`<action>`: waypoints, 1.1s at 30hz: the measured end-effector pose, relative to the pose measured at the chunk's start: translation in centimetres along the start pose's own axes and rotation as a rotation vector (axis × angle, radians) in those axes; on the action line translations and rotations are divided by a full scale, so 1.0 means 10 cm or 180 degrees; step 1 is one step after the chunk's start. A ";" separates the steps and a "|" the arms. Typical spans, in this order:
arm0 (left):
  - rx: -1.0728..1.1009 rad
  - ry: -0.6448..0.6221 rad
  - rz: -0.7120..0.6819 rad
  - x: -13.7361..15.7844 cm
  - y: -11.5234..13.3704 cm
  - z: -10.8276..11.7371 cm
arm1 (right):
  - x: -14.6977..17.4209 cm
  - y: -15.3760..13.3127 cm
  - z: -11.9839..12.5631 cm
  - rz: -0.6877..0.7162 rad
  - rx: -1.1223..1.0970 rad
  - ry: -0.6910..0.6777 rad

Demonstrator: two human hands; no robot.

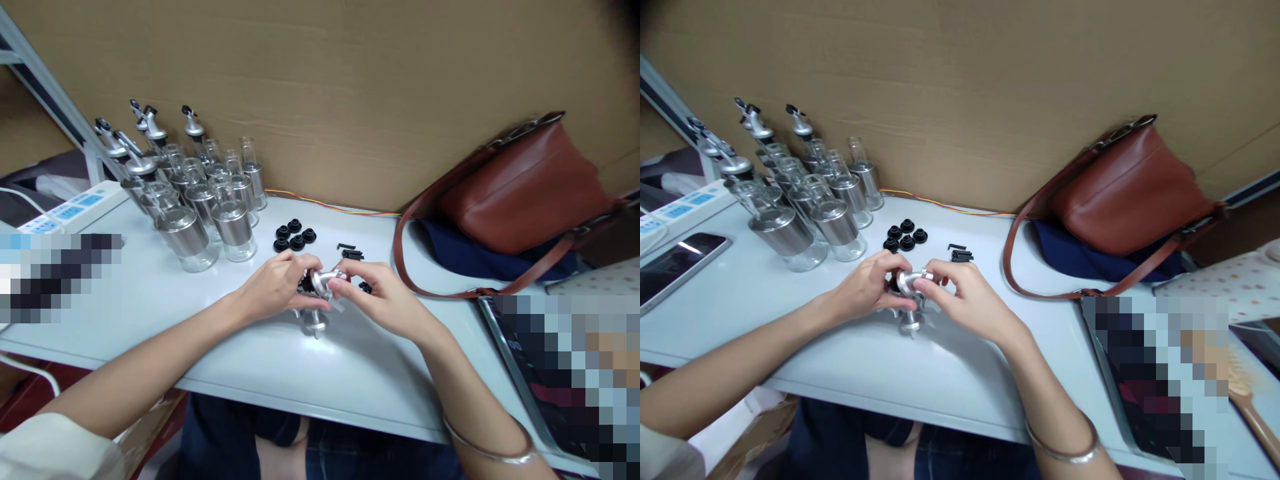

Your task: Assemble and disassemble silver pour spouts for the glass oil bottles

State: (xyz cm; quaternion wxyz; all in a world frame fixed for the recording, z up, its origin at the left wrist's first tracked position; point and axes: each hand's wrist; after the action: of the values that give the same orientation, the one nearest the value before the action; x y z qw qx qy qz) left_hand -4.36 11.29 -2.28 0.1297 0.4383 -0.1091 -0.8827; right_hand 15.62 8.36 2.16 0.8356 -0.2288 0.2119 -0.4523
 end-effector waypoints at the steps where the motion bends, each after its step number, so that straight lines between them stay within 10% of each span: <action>1: 0.0052 0.0070 -0.0019 0.00 -0.01 0.00 | 0.00 0.01 0.01 -0.0058 -0.0015 0.0012; 33: -0.1313 0.0020 -0.0387 -0.08 0.00 0.11 | -0.03 -0.06 -0.19 -0.0250 -0.1370 0.0059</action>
State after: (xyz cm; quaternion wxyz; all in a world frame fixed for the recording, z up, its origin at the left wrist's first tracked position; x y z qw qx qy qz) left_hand -4.78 11.64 -1.01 0.1634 0.4111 0.1009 -0.8911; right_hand 13.99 7.92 1.03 0.7472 -0.4059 0.3022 -0.4309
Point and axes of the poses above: each hand's wrist, its own x-axis away from the middle knuckle, its own z-axis out of the back of the hand, y = z × x, and after that the axes turned 15 degrees about x, right-handed
